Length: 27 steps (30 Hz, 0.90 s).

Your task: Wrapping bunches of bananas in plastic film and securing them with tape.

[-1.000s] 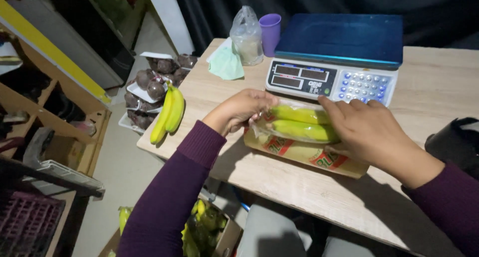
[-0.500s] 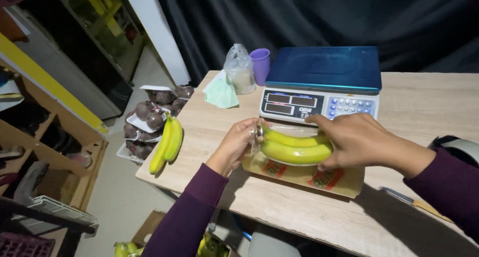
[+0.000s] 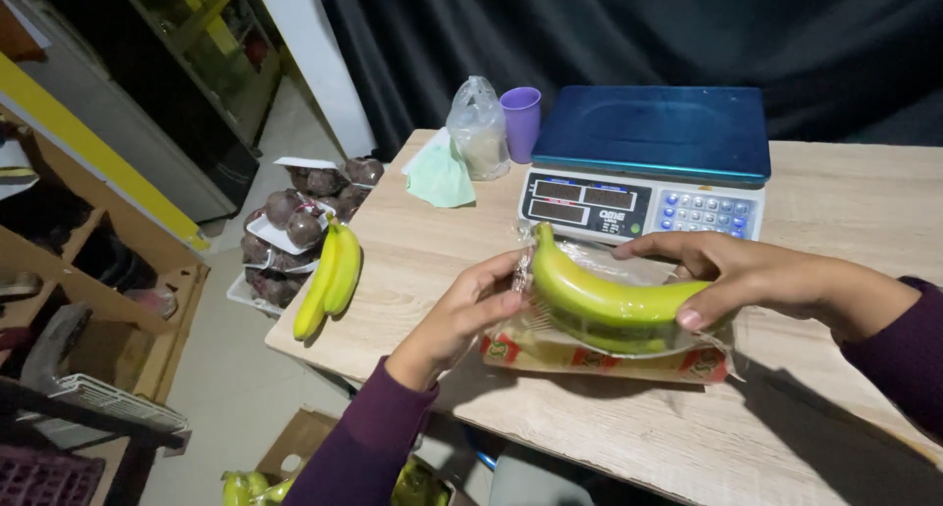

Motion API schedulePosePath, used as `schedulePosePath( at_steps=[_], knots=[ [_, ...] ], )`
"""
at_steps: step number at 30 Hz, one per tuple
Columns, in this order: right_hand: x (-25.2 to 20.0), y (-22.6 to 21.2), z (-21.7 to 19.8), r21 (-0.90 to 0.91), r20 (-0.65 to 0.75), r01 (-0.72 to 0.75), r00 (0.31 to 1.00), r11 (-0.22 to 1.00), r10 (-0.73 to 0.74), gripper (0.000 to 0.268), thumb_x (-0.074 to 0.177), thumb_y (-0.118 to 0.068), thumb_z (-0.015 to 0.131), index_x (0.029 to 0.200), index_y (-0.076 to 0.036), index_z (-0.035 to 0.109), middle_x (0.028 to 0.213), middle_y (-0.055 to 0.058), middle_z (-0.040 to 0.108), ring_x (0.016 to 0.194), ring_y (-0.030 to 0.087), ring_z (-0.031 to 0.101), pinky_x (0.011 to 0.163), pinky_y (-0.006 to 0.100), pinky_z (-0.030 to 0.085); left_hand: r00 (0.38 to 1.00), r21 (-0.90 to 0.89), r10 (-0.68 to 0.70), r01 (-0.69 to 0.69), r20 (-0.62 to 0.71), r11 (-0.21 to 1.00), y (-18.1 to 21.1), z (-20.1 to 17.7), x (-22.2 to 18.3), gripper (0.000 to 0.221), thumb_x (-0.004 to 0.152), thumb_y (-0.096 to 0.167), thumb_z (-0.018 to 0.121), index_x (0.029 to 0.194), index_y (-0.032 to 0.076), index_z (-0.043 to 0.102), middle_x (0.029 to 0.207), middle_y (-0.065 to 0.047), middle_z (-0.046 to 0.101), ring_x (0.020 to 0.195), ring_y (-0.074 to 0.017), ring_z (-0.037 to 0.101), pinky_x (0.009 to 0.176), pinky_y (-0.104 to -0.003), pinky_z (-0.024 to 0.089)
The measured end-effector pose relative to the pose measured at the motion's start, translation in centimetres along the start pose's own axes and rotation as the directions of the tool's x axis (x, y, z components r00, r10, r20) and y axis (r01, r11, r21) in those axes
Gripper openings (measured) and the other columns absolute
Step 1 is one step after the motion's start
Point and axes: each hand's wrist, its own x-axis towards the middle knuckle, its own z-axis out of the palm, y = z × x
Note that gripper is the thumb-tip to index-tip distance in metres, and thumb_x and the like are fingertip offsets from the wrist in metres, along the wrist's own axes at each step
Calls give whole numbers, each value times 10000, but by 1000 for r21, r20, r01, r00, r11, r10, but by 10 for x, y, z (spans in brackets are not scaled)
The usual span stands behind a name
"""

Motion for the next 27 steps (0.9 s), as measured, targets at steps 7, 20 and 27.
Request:
schedulePosePath(
  at_steps=[7,20,27],
  knots=[
    [10,18,3,246,30,103,993,964,-113,907,600,-192,777,1485,-85,608,1430,114,730,1168,293,743,923,403,593,921,783,245,92,-302,615,-2,20,-18,1164,788,897,320,1553,26,222,1480,-230,409,1267,-324,530,1046,-524,489],
    [10,26,12,398,-62,-12,997,917,40,846,675,-220,650,1502,-58,567,1301,271,745,1087,426,721,842,495,574,804,894,399,-433,442,-117,10,54,38,874,626,92,863,1416,40,495,1258,-193,615,1091,-366,614,877,-460,503],
    [-4,4,12,336,-111,-132,978,933,178,832,835,-560,268,1526,-194,552,1408,146,675,1242,308,639,1014,430,485,945,938,130,-318,301,140,39,55,54,995,708,696,746,1472,125,463,1274,-149,628,1105,-350,634,836,-468,508]
  ],
)
